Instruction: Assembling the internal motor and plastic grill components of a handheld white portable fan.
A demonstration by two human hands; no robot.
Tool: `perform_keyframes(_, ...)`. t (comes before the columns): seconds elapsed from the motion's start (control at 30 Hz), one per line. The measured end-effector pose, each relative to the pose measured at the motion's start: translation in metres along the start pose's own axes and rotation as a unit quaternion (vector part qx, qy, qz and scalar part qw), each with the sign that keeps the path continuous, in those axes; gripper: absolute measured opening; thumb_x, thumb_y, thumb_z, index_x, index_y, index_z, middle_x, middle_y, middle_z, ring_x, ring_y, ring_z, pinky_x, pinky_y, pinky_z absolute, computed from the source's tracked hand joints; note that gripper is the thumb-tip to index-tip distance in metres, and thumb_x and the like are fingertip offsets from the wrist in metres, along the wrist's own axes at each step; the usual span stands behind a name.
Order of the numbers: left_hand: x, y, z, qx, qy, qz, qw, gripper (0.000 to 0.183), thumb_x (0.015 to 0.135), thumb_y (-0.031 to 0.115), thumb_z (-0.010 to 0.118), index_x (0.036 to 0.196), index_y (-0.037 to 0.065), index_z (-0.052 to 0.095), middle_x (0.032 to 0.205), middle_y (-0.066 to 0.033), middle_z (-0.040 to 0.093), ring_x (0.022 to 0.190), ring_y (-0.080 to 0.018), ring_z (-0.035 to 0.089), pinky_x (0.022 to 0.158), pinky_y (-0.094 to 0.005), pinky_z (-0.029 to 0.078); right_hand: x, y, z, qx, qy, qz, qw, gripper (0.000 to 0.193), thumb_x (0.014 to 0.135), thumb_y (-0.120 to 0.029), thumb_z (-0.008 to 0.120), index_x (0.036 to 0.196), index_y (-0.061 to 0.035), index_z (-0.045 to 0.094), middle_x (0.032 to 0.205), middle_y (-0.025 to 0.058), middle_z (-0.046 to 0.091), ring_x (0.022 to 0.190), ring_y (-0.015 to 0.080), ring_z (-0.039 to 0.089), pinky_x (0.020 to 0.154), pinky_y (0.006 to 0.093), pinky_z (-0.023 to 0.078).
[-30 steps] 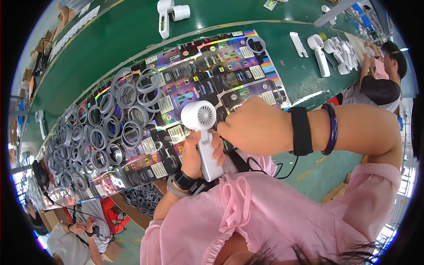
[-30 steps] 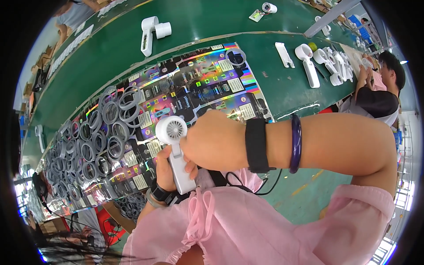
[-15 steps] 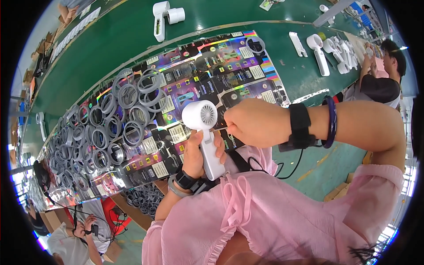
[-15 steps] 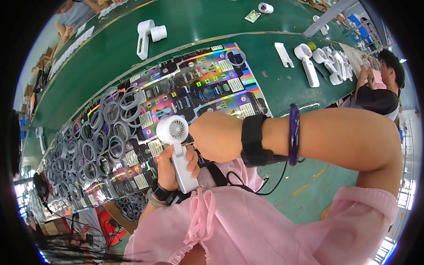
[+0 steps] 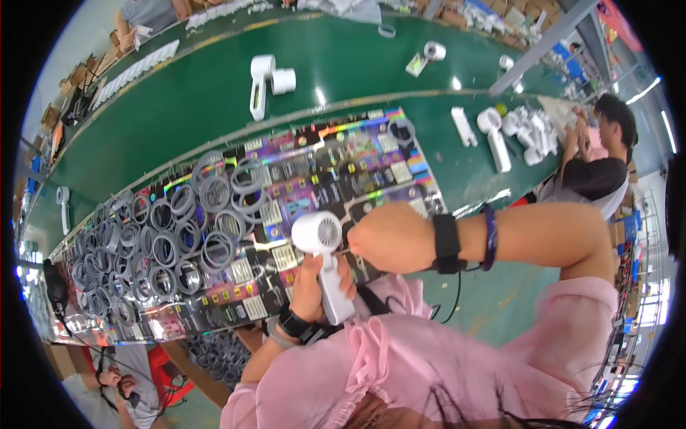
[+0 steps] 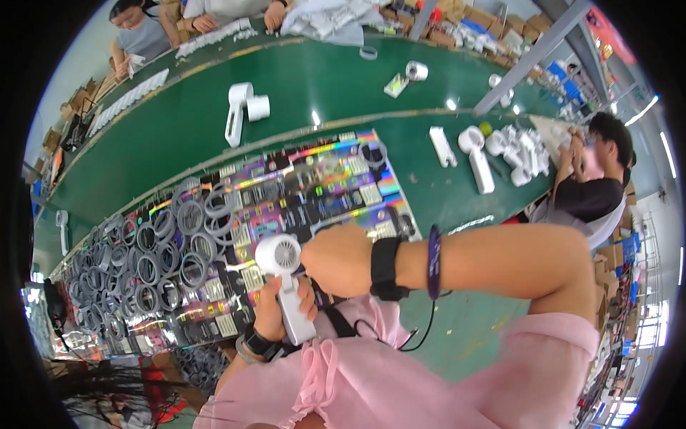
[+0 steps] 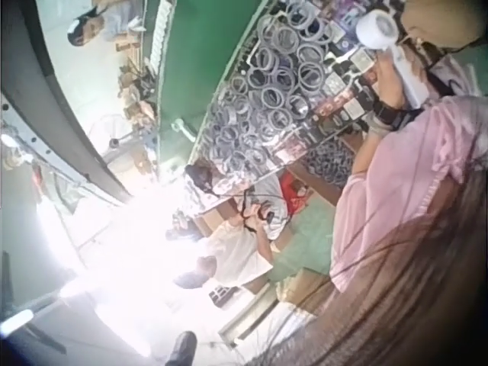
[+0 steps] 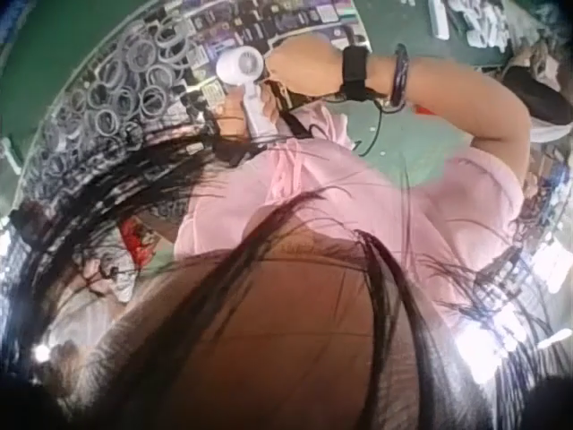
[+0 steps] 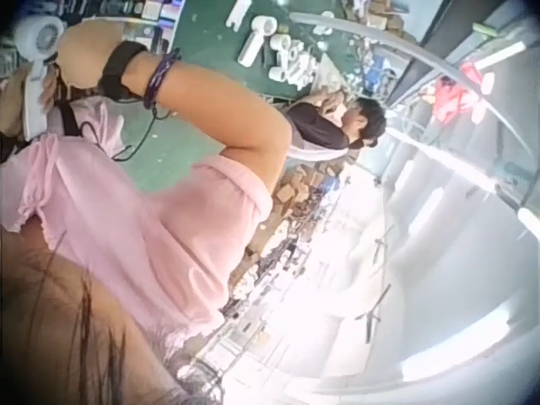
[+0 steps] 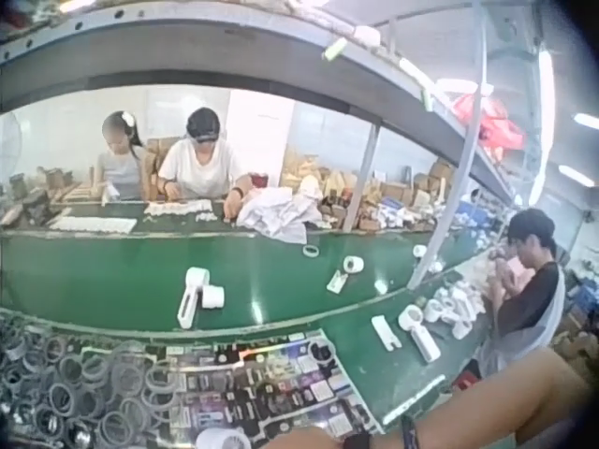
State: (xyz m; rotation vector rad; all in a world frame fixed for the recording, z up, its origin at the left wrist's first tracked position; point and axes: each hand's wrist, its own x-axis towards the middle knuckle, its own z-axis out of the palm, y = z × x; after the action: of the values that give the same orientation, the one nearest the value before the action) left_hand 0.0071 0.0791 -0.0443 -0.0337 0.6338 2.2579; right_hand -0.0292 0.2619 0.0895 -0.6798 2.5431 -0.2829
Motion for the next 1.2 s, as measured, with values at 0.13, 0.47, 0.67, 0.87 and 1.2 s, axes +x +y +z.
perform_keyframes(0.13,-0.003,-0.001,-0.004,-0.041,0.012,-0.011,0.999,0.042,0.093,0.044,0.052,0.112,0.008,0.045,0.080,-0.0078,0.050,0.062,-0.0188,0.051,0.055,-0.0370,0.048,-0.004,-0.011,0.009,-0.085,0.058,-0.089,0.991,0.014,0.075,-0.016,0.060,0.070,-0.0037,0.057,0.073,0.0123,0.062,0.070,0.0320,0.064,0.055,0.0443,0.046)
perform_keyframes(0.47,-0.003,0.002,0.010,0.026,0.025,0.052,0.998,0.037,0.092,0.040,0.048,0.099,0.004,0.049,0.078,-0.0072,0.049,0.061,-0.0187,0.050,0.056,-0.0356,0.046,0.003,-0.006,-0.018,-0.140,0.055,-0.047,0.988,0.023,0.083,-0.024,0.059,0.071,-0.0041,0.062,0.069,0.0114,0.063,0.061,0.0299,0.065,0.052,0.0413,0.048)
perform_keyframes(0.67,-0.005,-0.001,0.009,0.097,0.033,0.080,0.991,0.035,0.095,0.030,0.045,0.122,0.011,0.035,0.081,-0.0105,0.050,0.061,-0.0201,0.052,0.055,-0.0370,0.049,0.015,0.020,-0.015,0.311,-0.151,0.112,0.932,0.026,0.090,-0.023,0.056,0.087,-0.0036,0.073,0.058,0.0018,0.058,0.051,0.0118,0.052,0.048,0.0302,0.040)
perform_keyframes(0.87,-0.015,0.015,0.022,0.176,0.059,0.114,0.976,0.032,0.097,0.025,0.040,0.125,0.009,0.035,0.082,-0.0116,0.051,0.060,-0.0204,0.052,0.053,-0.0366,0.050,0.001,0.011,-0.006,0.185,0.014,-0.048,0.982,0.020,0.086,-0.020,0.061,0.089,-0.0029,0.071,0.067,0.0047,0.060,0.057,0.0140,0.055,0.050,0.0279,0.039)
perform_keyframes(1.2,-0.017,0.022,0.038,0.244,0.045,0.132,0.960,0.037,0.097,0.025,0.039,0.129,0.007,0.034,0.083,-0.0122,0.052,0.060,-0.0201,0.055,0.053,-0.0353,0.051,-0.013,0.002,-0.011,0.271,-0.030,-0.008,0.962,0.019,0.090,-0.020,0.056,0.093,-0.0039,0.067,0.072,0.0052,0.060,0.063,0.0133,0.057,0.054,0.0318,0.045)
